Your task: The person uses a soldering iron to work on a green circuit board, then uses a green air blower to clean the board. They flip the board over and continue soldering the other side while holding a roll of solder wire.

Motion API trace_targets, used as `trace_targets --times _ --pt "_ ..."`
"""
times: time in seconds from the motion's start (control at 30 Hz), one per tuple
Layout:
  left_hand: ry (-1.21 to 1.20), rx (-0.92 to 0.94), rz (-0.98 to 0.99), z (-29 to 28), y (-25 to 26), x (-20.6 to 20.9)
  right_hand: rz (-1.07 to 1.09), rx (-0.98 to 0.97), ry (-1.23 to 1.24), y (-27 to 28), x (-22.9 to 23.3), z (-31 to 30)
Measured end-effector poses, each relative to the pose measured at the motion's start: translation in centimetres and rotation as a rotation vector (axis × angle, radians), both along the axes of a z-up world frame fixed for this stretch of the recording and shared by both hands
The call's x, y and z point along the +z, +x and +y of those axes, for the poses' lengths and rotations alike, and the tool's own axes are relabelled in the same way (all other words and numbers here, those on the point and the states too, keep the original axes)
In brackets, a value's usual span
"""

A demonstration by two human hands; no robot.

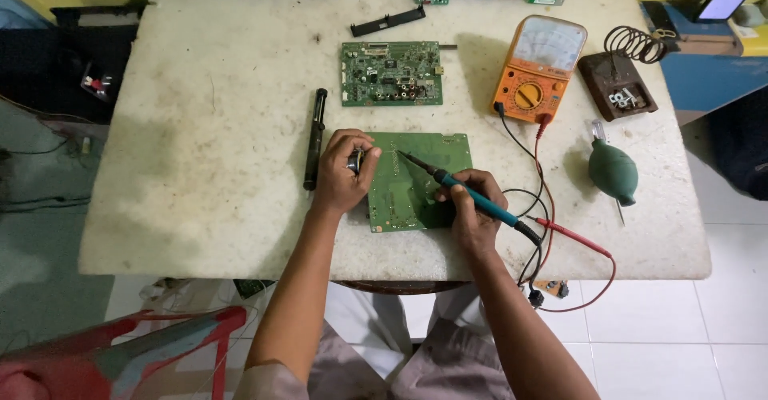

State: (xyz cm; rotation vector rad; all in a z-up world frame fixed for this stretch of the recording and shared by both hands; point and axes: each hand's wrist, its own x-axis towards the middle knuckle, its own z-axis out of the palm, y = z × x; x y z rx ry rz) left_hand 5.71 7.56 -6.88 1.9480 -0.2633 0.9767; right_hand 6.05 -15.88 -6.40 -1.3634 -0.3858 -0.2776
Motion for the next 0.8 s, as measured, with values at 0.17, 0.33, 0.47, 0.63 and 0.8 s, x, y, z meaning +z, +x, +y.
trace_targets --times 0.17,0.33,0.47,0.63,0.8 --pt "-0.016 -0.002 -0.008 -0.1 0.0 0.1 -0.029 0.007 -0.010 0.1 0.3 -0.1" --pt "-0.019 0.022 -0.052 -0.1 0.7 -0.7 -0.007 0.023 -0.033 0.0 0.6 -0.1" --pt "-0.029 0.019 -0.060 -0.1 0.6 -0.7 0.000 0.025 -0.058 -0.1 0.4 -0.1" --pt "-0.053 -0.003 -0.054 -0.1 0.5 -0.3 0.021 0.022 -0.060 -0.1 0.7 0.0" --pt "-0.057 -0.040 -0.007 -0.2 0.1 0.2 0.026 0.029 -0.068 0.2 0.6 -0.2"
